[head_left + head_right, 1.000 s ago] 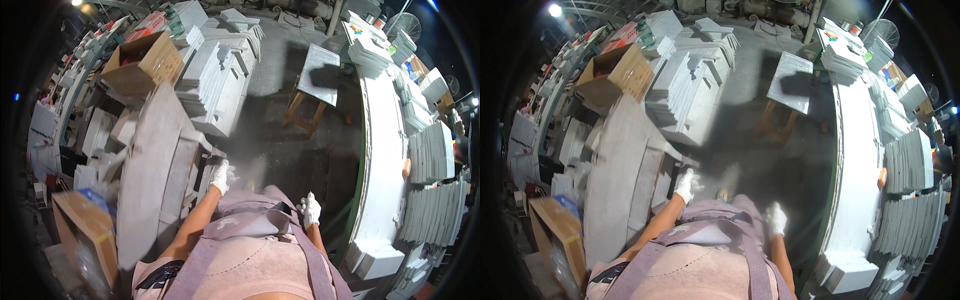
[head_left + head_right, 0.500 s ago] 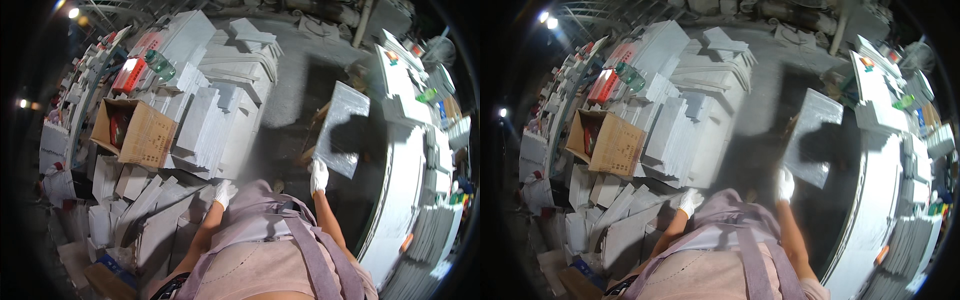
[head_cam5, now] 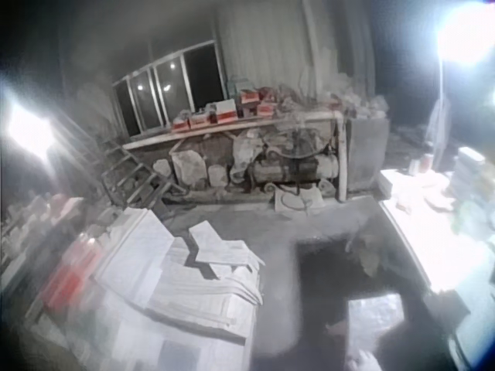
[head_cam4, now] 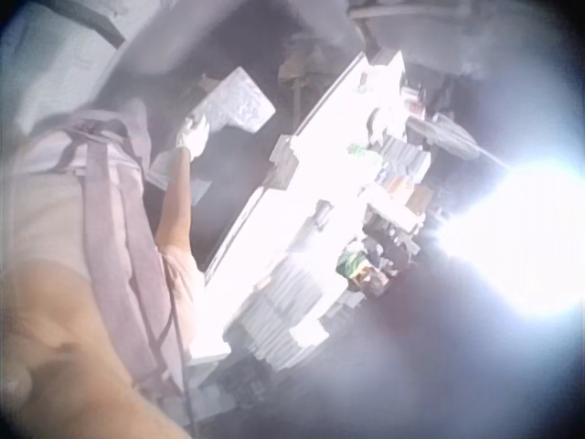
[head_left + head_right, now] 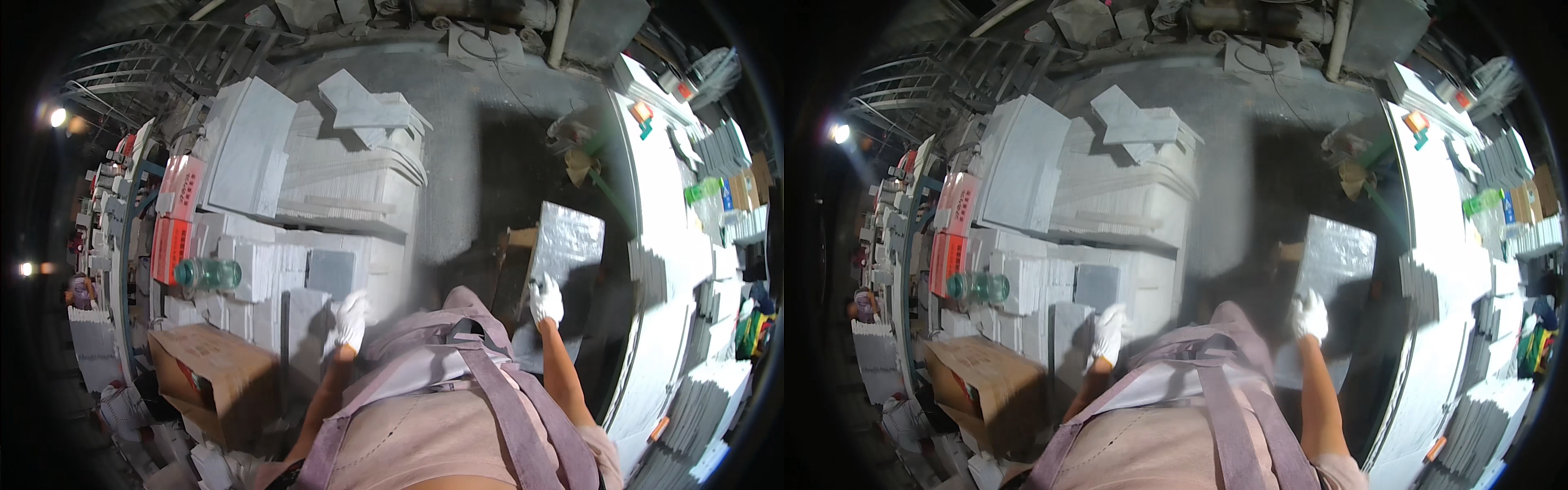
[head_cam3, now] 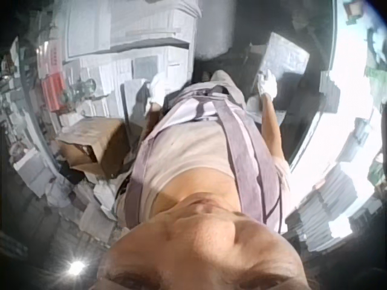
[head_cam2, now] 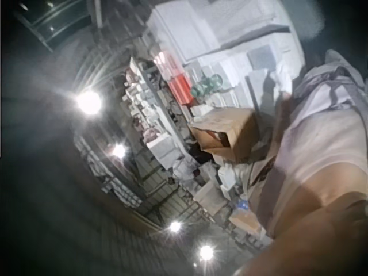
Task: The person applies a white paste to the edges of rectangular stone tiles using a small tool, then spreads it evenly. They handle multiple tiles one at a time, occasionally moving to retrieve more tiles and returning to the workbench to continue the process.
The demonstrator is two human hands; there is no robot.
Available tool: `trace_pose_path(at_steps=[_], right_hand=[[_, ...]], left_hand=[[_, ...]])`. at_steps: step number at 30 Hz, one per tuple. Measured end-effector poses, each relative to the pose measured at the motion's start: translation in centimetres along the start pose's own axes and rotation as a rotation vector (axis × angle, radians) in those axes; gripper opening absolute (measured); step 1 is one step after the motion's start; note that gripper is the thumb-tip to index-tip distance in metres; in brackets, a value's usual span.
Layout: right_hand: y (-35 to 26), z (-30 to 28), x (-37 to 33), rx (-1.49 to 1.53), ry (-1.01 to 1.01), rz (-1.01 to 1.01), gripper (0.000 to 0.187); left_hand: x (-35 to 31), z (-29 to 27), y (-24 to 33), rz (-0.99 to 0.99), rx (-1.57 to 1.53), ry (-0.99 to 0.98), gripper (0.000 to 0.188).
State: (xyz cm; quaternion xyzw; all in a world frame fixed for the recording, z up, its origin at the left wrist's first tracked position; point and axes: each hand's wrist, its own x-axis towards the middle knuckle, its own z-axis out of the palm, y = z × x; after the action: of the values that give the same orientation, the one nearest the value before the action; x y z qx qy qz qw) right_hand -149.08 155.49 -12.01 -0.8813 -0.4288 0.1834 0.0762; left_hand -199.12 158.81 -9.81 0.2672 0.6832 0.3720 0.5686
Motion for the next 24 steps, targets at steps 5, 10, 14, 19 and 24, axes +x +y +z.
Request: trace_pose_path(at_steps=[5,10,14,19,24], right_hand=[[-0.1,0.6,5.2,0.148,-0.051,-0.071,0.044],[-13.3,0.2,21.1,1.183,-0.383,0.162,0.047],[-29.9,-5.4,37.5,1.313,-0.658,0.026,0.048],[-47.8,-11.4,51.9,1.439,-0.971,-0.202,0.052],[-57.9,-9.4,63.7,1.329,-1.151,-0.235,0.056]], left_hand=[[11.4,11.8,18.7,0.076,0.175,-0.177,0.034],[20.8,29.0,31.3,0.793,0.625,-0.357,0.048],[25.9,42.4,39.0,1.226,0.908,-0.317,0.057],[40.1,49.3,44.5,1.58,0.801,-0.464,0.051],[64.6,47.5,46.5,0.809,0.625,-0.016,0.084]])
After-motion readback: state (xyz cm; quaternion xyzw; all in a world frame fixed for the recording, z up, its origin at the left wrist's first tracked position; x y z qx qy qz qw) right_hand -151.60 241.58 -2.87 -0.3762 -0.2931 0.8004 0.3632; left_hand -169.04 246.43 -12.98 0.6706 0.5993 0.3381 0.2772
